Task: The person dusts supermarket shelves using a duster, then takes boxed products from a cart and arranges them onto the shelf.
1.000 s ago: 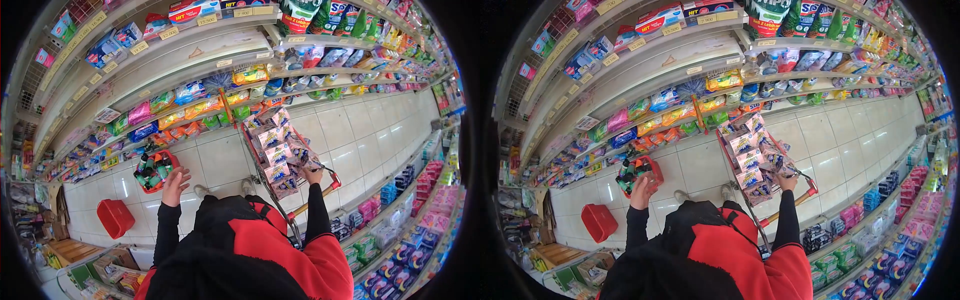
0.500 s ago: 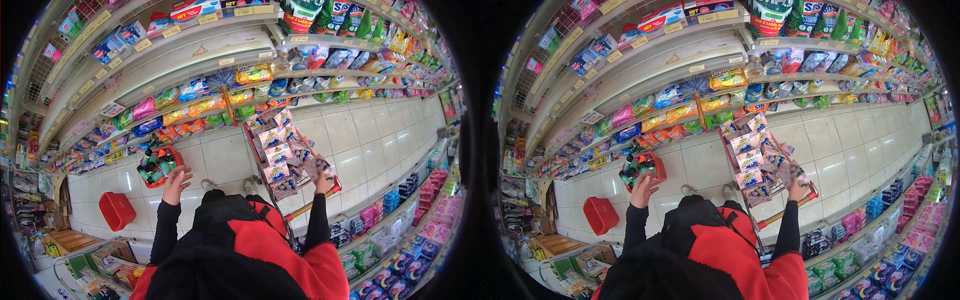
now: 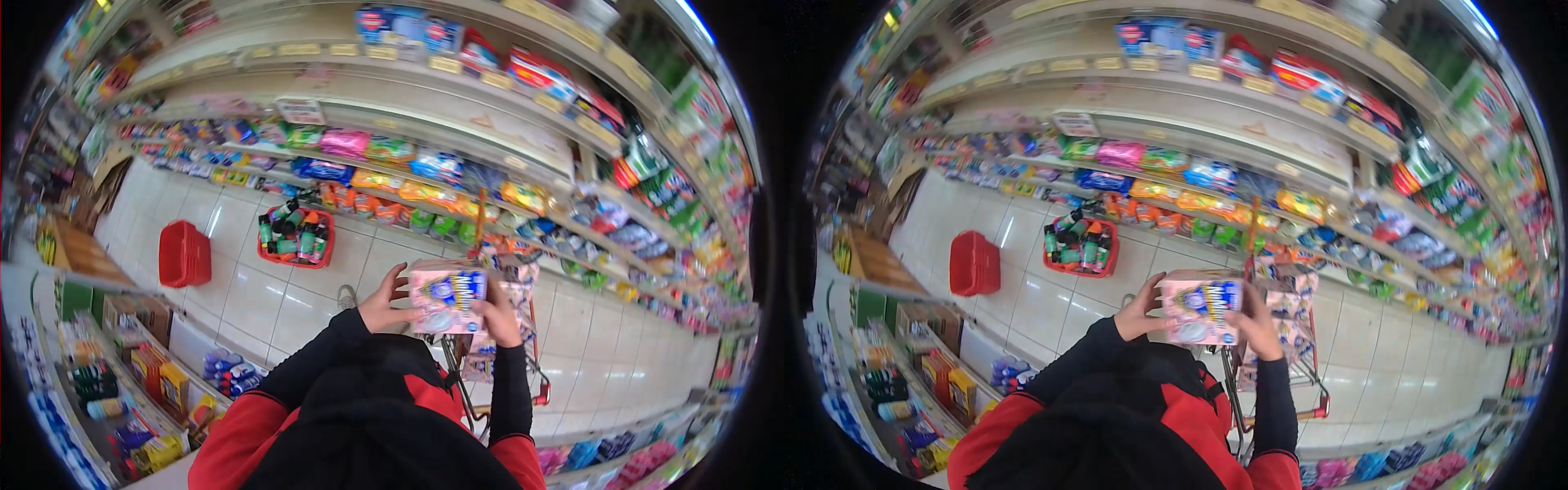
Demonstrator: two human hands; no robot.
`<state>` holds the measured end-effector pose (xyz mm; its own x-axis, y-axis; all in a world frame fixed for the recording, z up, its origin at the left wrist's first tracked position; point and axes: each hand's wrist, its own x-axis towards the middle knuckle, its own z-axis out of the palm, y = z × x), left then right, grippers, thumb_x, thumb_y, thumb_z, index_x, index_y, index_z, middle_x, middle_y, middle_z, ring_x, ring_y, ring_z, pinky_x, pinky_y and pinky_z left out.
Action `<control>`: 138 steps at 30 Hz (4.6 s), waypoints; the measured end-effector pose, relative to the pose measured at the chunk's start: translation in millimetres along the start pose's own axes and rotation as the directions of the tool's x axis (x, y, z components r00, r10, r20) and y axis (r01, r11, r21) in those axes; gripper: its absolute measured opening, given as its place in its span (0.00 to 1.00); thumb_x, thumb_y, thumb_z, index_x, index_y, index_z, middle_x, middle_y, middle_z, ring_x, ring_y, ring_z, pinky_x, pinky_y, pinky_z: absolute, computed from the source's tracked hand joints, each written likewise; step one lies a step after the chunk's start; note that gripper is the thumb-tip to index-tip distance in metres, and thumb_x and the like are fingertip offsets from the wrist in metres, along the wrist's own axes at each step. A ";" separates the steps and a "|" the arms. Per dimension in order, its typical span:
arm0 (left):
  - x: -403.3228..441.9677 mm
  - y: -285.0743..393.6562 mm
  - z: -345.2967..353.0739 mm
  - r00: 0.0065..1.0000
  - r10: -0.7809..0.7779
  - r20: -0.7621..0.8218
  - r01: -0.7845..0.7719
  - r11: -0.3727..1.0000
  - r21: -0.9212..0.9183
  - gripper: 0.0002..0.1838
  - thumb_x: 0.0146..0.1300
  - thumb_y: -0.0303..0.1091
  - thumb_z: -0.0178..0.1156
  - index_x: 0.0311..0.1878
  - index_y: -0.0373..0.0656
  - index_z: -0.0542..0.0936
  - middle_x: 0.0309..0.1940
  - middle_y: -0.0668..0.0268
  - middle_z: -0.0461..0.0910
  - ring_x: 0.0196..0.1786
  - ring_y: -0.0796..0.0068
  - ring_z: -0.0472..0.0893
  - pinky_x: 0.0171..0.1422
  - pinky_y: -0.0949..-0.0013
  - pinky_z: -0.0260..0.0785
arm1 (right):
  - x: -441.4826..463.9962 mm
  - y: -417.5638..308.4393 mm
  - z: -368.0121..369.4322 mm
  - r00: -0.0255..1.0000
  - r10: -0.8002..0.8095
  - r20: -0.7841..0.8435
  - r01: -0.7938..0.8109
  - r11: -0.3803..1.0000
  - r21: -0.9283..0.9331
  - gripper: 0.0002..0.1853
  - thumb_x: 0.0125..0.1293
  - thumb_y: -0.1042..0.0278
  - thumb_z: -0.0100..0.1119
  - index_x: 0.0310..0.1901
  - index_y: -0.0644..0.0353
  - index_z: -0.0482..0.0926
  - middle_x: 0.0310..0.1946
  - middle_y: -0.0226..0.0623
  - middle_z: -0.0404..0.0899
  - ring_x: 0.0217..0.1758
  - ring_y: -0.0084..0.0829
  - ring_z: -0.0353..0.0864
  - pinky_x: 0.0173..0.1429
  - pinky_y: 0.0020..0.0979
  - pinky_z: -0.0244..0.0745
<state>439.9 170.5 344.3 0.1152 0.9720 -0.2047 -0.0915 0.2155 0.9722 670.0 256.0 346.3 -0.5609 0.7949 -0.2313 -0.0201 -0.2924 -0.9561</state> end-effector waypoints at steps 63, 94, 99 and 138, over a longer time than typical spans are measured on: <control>-4.0 49.1 -445.2 0.474 -0.180 -0.862 -0.139 0.951 -0.275 0.26 0.57 0.41 0.50 0.57 0.42 0.57 0.51 0.58 0.66 0.50 0.66 0.69 0.49 0.64 0.63 | 631.7 -54.4 253.2 0.997 0.022 0.074 0.069 0.190 -0.979 0.29 0.54 0.43 0.44 0.52 0.56 0.66 0.53 0.39 0.64 0.55 0.39 0.62 0.56 0.36 0.57; -0.6 10.0 -310.2 0.890 -0.247 -0.383 0.147 0.951 -0.272 0.25 0.57 0.46 0.50 0.55 0.44 0.62 0.49 0.61 0.69 0.46 0.70 0.72 0.46 0.70 0.63 | 25.3 40.4 -47.9 0.107 -0.588 -0.802 -0.678 0.547 -0.491 0.33 0.42 0.63 0.63 0.50 0.67 0.62 0.46 0.53 0.62 0.51 0.48 0.61 0.54 0.40 0.57; 23.5 1.9 -221.4 0.912 -0.263 -0.316 0.188 0.951 -0.247 0.24 0.57 0.45 0.50 0.55 0.43 0.62 0.49 0.62 0.69 0.47 0.70 0.72 0.46 0.70 0.63 | -22.3 141.4 -117.4 0.244 -0.365 -0.898 -0.731 0.539 -0.418 0.48 0.32 0.51 0.69 0.52 0.74 0.58 0.46 0.60 0.63 0.52 0.51 0.62 0.55 0.39 0.59; 15.9 34.9 -78.6 0.928 0.329 -0.175 -0.355 0.924 -0.143 0.44 0.45 0.29 0.63 0.60 0.44 0.43 0.55 0.57 0.56 0.55 0.66 0.63 0.54 0.65 0.60 | 47.0 -5.3 102.5 0.997 -0.015 0.074 -0.031 0.819 0.573 0.45 0.48 0.71 0.61 0.62 0.58 0.40 0.55 0.44 0.56 0.55 0.39 0.64 0.49 0.40 0.69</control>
<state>360.8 200.9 366.1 -0.0965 0.9892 0.1102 -0.2666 -0.1323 0.9547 559.0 240.5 358.9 -0.6205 0.7574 -0.2031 -0.4737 -0.5685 -0.6726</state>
